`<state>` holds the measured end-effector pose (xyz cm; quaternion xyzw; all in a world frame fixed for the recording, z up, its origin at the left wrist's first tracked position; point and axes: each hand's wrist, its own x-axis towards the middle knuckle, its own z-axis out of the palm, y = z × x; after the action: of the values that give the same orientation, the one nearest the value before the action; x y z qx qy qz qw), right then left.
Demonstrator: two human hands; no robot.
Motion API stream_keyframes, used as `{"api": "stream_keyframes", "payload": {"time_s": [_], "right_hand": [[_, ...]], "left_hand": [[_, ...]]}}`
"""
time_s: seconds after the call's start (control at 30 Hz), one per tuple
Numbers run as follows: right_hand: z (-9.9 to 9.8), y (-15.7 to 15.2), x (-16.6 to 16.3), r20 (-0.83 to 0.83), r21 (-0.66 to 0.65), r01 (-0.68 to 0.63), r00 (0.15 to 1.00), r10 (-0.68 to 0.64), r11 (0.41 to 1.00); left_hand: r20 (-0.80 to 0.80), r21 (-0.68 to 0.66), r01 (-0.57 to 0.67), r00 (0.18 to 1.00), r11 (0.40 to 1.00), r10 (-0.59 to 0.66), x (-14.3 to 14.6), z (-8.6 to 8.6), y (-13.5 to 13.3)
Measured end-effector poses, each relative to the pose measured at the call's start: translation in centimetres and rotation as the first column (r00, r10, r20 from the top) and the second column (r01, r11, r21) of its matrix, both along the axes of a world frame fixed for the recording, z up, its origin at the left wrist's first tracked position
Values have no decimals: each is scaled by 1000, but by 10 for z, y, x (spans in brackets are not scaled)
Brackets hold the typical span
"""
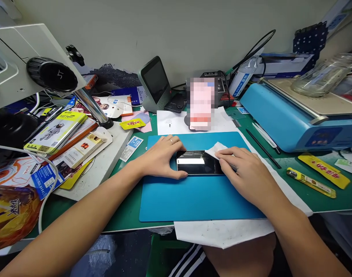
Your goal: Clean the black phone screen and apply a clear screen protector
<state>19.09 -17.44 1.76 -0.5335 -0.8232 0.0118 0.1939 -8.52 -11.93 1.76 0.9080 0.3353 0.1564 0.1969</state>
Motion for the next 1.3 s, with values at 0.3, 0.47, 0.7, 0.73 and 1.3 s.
{"api": "stream_keyframes", "payload": {"time_s": [0.3,0.47,0.7,0.73,1.3], "right_hand": [[-1,-31,6,-13,41,-13,1000,14,999],[0,-13,-1,-2,-4,-6,1000,6,1000],[3,1,-11,46,-46,-8,999,10,999],[3,-2,-12,45,-37,-19,999,21,999],[-1,-44,4,102,100,-167,982,157,981]], "left_hand": [[12,-4,-1,1000,1000,1,0,0,0],[15,5,0,1000,1000,0,0,-1,0],[13,6,0,1000,1000,0,0,-1,0],[15,8,0,1000,1000,0,0,-1,0],[21,15,-2,1000,1000,2,0,0,0]]}}
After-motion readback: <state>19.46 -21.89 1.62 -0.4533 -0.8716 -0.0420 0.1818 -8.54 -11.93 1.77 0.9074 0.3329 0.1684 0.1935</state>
